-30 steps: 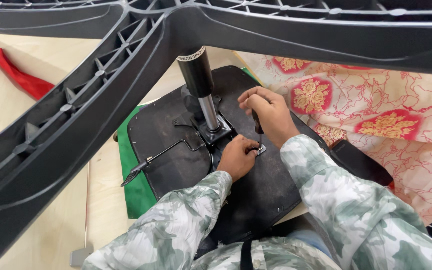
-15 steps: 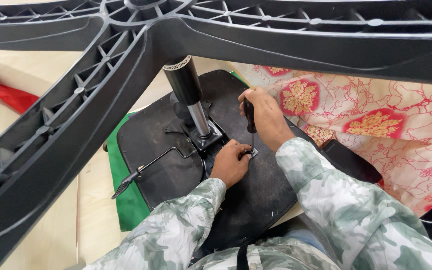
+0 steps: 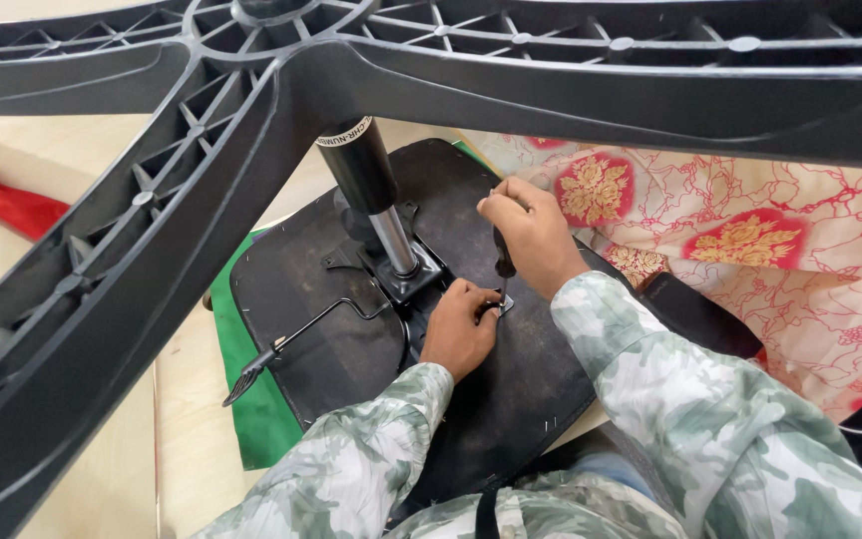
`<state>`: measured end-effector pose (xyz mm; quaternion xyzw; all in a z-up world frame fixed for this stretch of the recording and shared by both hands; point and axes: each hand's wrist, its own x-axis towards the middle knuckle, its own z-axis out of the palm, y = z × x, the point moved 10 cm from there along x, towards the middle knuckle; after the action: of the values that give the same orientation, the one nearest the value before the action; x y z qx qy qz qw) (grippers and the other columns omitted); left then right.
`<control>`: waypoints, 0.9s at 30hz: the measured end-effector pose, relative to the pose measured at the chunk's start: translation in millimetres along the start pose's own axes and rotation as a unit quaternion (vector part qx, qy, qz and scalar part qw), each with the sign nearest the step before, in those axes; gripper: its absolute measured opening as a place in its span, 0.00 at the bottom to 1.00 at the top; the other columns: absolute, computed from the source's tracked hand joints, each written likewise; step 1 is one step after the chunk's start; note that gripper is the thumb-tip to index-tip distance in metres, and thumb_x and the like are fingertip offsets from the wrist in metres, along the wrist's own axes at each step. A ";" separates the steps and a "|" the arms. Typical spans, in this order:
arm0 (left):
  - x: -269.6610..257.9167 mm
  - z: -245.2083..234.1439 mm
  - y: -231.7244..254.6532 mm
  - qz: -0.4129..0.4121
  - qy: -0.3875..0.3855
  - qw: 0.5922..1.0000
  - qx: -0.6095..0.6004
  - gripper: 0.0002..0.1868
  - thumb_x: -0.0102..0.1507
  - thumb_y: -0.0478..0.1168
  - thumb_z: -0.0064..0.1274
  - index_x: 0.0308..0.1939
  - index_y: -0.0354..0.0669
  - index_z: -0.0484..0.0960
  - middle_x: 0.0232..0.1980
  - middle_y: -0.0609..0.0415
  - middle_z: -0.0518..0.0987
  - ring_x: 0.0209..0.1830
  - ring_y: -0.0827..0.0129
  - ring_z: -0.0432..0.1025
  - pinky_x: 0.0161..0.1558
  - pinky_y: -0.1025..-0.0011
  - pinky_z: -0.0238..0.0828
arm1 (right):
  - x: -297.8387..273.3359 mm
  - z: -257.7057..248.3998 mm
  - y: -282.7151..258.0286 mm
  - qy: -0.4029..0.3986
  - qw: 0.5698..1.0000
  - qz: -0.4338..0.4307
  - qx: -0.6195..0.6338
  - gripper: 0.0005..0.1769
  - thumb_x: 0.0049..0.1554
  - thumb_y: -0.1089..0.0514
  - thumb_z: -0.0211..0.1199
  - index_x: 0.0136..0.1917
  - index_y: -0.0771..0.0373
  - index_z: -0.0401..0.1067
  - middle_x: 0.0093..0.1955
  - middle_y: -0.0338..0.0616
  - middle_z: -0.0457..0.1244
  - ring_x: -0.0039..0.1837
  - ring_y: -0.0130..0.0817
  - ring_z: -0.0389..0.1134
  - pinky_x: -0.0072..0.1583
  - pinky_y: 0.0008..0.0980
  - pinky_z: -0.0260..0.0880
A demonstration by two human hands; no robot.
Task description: The person uses a screwdriver to tighten screws into the underside of an office chair base, securing the metal mounting plate to the seat. The person then positions the chair's gas lift and base assembly and continues to fasten the components together.
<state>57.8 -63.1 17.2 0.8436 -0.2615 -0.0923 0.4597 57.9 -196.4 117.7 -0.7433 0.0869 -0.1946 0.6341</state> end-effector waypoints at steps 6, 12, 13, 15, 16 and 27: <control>-2.8 2.2 4.3 0.042 0.027 0.998 0.024 0.12 0.61 0.35 0.55 0.47 0.40 0.86 0.44 0.52 0.72 0.41 0.62 0.74 0.46 0.64 0.71 | -5.0 5.5 -8.2 -0.037 0.992 0.021 0.123 0.13 0.61 0.53 0.56 0.41 0.63 0.73 0.35 0.37 0.67 0.38 0.22 0.68 0.44 0.25 0.68; -5.5 3.2 8.3 0.101 0.053 0.993 0.041 0.13 0.60 0.35 0.56 0.48 0.38 0.85 0.49 0.50 0.73 0.55 0.57 0.69 0.56 0.63 0.67 | -2.6 7.9 -8.6 -0.008 0.999 0.046 -0.007 0.26 0.67 0.42 0.55 0.37 0.64 0.68 0.29 0.36 0.60 0.32 0.24 0.58 0.38 0.28 0.59; -6.9 2.9 9.9 0.113 0.060 0.991 0.047 0.13 0.60 0.34 0.56 0.48 0.38 0.85 0.51 0.49 0.73 0.57 0.56 0.68 0.59 0.63 0.66 | -1.2 11.1 -5.9 -0.002 0.998 0.055 -0.001 0.24 0.66 0.42 0.55 0.38 0.63 0.68 0.30 0.36 0.60 0.32 0.24 0.58 0.37 0.28 0.59; -10.9 4.1 12.7 0.128 0.068 0.987 0.063 0.14 0.59 0.34 0.57 0.49 0.37 0.85 0.52 0.49 0.74 0.60 0.54 0.66 0.62 0.62 0.64 | -0.8 14.4 -1.4 -0.003 0.997 0.065 0.042 0.20 0.64 0.42 0.53 0.40 0.60 0.67 0.31 0.35 0.60 0.34 0.22 0.59 0.38 0.27 0.60; -12.6 4.2 13.7 0.130 0.071 0.986 0.074 0.15 0.58 0.34 0.58 0.50 0.36 0.85 0.52 0.48 0.74 0.61 0.53 0.65 0.62 0.61 0.63 | 0.3 18.7 -0.7 -0.012 0.995 0.065 0.081 0.19 0.64 0.43 0.50 0.42 0.58 0.67 0.33 0.33 0.60 0.36 0.21 0.60 0.39 0.27 0.60; 2.9 12.7 -6.0 -0.023 0.008 0.998 0.053 0.17 0.57 0.39 0.62 0.51 0.47 0.87 0.50 0.55 0.72 0.59 0.61 0.63 0.56 0.68 0.68 | 4.5 2.4 -12.8 -0.098 0.992 0.075 0.024 0.17 0.56 0.46 0.63 0.38 0.62 0.76 0.34 0.31 0.65 0.38 0.20 0.62 0.42 0.25 0.62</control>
<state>57.3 -71.2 5.4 0.8732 -0.2424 -0.0819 0.4147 61.5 -193.6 130.7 -0.7348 0.0750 -0.0743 0.6700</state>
